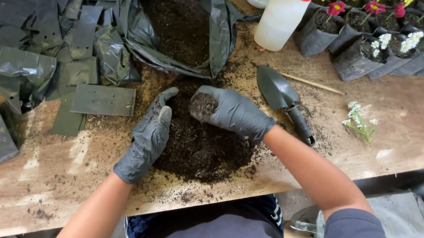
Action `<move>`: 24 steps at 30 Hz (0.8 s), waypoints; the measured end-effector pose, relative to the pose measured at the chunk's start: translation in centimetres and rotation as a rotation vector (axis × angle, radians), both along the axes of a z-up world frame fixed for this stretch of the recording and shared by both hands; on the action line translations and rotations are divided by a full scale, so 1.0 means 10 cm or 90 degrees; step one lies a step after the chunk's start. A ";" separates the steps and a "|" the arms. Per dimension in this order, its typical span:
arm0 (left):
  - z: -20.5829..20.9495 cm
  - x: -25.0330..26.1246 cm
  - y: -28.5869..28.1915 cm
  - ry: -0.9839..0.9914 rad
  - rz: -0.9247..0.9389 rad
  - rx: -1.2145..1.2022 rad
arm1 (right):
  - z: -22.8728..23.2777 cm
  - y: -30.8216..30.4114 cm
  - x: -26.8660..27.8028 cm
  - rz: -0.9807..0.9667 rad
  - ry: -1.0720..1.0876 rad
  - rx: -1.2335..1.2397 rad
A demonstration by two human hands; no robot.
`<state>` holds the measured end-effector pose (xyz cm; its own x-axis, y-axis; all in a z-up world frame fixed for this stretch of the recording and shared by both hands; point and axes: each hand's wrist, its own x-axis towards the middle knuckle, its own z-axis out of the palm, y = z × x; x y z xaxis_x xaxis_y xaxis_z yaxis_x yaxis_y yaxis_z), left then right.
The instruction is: Mixing soil on a workbench using a hand trowel and gloved hands to prepare it for planting.
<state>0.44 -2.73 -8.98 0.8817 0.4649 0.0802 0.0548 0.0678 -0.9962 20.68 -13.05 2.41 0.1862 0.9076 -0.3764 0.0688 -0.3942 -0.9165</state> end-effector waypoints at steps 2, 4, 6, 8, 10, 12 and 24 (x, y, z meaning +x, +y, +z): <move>0.03 -0.01 0.07 -0.334 -0.060 -0.609 | 0.36 -0.09 -0.06 0.092 -0.093 0.073; 0.05 -0.05 0.11 -0.592 -0.101 -1.058 | 0.54 -0.13 -0.05 0.142 -0.190 0.075; -0.07 -0.07 0.16 -0.864 -0.152 -1.495 | 0.69 -0.14 -0.02 0.196 -0.289 0.084; -0.34 -0.04 0.21 -0.820 -0.174 -1.320 | 0.80 -0.14 0.07 0.210 -0.300 0.102; 0.05 -0.07 0.17 -0.746 -0.107 -1.304 | 0.79 -0.17 0.10 0.262 -0.279 0.069; 0.24 -0.05 0.14 -0.669 -0.041 -1.288 | 0.61 -0.18 0.15 0.312 -0.258 0.033; 0.35 0.19 -0.19 -0.698 -0.008 -1.332 | -0.92 -0.06 0.24 0.297 -0.400 0.237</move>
<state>2.38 -4.60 -5.47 0.8602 0.5075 -0.0495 0.3989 -0.6093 0.6853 23.05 -13.68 -6.84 -0.1611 0.9869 0.0079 0.6862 0.1177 -0.7178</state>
